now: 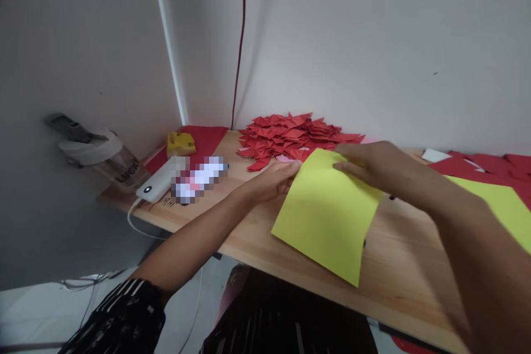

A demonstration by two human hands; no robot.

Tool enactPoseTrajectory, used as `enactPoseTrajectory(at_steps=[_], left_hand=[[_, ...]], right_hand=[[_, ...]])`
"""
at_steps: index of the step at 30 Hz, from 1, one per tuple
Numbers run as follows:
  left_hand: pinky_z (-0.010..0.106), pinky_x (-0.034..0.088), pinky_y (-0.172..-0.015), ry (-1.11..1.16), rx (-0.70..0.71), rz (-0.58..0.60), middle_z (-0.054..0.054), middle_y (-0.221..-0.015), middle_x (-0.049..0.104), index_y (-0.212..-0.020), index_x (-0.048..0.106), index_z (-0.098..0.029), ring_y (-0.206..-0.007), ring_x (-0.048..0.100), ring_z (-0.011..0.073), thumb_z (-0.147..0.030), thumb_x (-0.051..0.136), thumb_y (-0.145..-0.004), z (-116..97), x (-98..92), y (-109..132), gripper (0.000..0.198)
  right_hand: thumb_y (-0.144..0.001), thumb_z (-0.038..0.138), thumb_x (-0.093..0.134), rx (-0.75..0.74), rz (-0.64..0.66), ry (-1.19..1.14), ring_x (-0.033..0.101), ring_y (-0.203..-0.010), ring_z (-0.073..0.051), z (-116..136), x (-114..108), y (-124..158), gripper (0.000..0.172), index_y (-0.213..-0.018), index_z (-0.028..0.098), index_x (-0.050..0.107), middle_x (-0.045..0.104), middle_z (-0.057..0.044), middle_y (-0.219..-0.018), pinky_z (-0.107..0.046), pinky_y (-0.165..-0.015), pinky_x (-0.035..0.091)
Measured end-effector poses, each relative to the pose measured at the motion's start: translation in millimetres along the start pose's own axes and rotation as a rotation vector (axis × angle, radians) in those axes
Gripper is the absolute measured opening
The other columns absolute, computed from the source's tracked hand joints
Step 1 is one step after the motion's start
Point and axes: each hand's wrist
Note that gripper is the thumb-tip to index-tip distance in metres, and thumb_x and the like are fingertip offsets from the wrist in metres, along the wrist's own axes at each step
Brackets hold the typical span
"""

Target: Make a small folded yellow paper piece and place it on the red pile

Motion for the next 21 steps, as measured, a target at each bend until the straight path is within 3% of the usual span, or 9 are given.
enactPoseTrajectory(at_steps=[4, 7, 10, 12, 17, 21], left_hand=[[0.031, 0.05, -0.074, -0.06, 0.002, 0.024, 0.013, -0.093, 0.072, -0.102, 0.069, -0.01, -0.079, 0.067, 0.0197, -0.045, 0.079, -0.068, 7, -3.7, 2, 0.05], [0.031, 0.05, -0.069, -0.039, 0.031, -0.109, 0.013, -0.09, 0.072, -0.102, 0.068, -0.009, -0.073, 0.067, 0.0199, -0.046, 0.078, -0.068, 11, -7.3, 0, 0.051], [0.031, 0.05, -0.072, 0.032, 0.131, -0.253, 0.013, -0.096, 0.072, -0.105, 0.067, -0.01, -0.077, 0.067, 0.0196, -0.043, 0.078, -0.069, 11, -9.1, -4, 0.05], [0.031, 0.051, -0.075, 0.081, 0.192, -0.307, 0.014, -0.1, 0.072, -0.106, 0.066, -0.01, -0.081, 0.067, 0.0199, -0.043, 0.078, -0.068, 9, -9.3, -6, 0.052], [0.031, 0.05, -0.075, 0.083, 0.236, -0.345, 0.013, -0.099, 0.072, -0.104, 0.066, -0.009, -0.082, 0.068, 0.0205, -0.044, 0.078, -0.067, 5, -8.7, -6, 0.052], [0.031, 0.05, -0.075, 0.024, 0.178, -0.349, 0.014, -0.097, 0.072, -0.102, 0.067, -0.009, -0.079, 0.067, 0.0184, -0.044, 0.079, -0.067, 5, -10.8, -4, 0.051]], right_hand=[[-0.084, 0.06, 0.038, -0.067, -0.074, -0.016, 0.059, -0.066, -0.024, 9, 17, -7, 0.041, -0.074, 0.023, 0.052, 0.065, -0.006, -0.072, -0.035, -0.063, 0.045], [-0.082, 0.056, 0.047, -0.023, -0.341, -0.092, 0.063, -0.094, -0.03, 8, 21, -4, 0.041, -0.103, 0.023, 0.061, 0.068, -0.011, -0.11, -0.041, -0.081, 0.049], [-0.078, 0.053, 0.055, 0.168, -0.528, -0.272, 0.06, -0.11, -0.032, 5, 23, 4, 0.057, -0.128, 0.026, 0.055, 0.058, -0.011, -0.133, -0.046, -0.093, 0.049], [-0.078, 0.052, 0.057, 0.302, -0.468, -0.447, 0.062, -0.108, -0.032, 2, 27, 11, 0.055, -0.126, 0.026, 0.058, 0.063, -0.01, -0.127, -0.046, -0.092, 0.052], [-0.075, 0.056, 0.066, 0.41, -0.034, -0.892, 0.068, -0.099, -0.032, -4, 49, 23, 0.036, -0.09, 0.023, 0.074, 0.075, -0.006, -0.098, -0.044, -0.092, 0.053], [-0.07, 0.055, 0.073, 0.488, 0.006, -1.039, 0.069, -0.095, -0.032, -6, 62, 23, 0.033, -0.077, 0.022, 0.075, 0.077, -0.005, -0.089, -0.043, -0.09, 0.054]])
Point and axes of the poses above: each hand's wrist, its own y-axis away from the middle knuckle, its own x-axis out of the palm, z = x × y
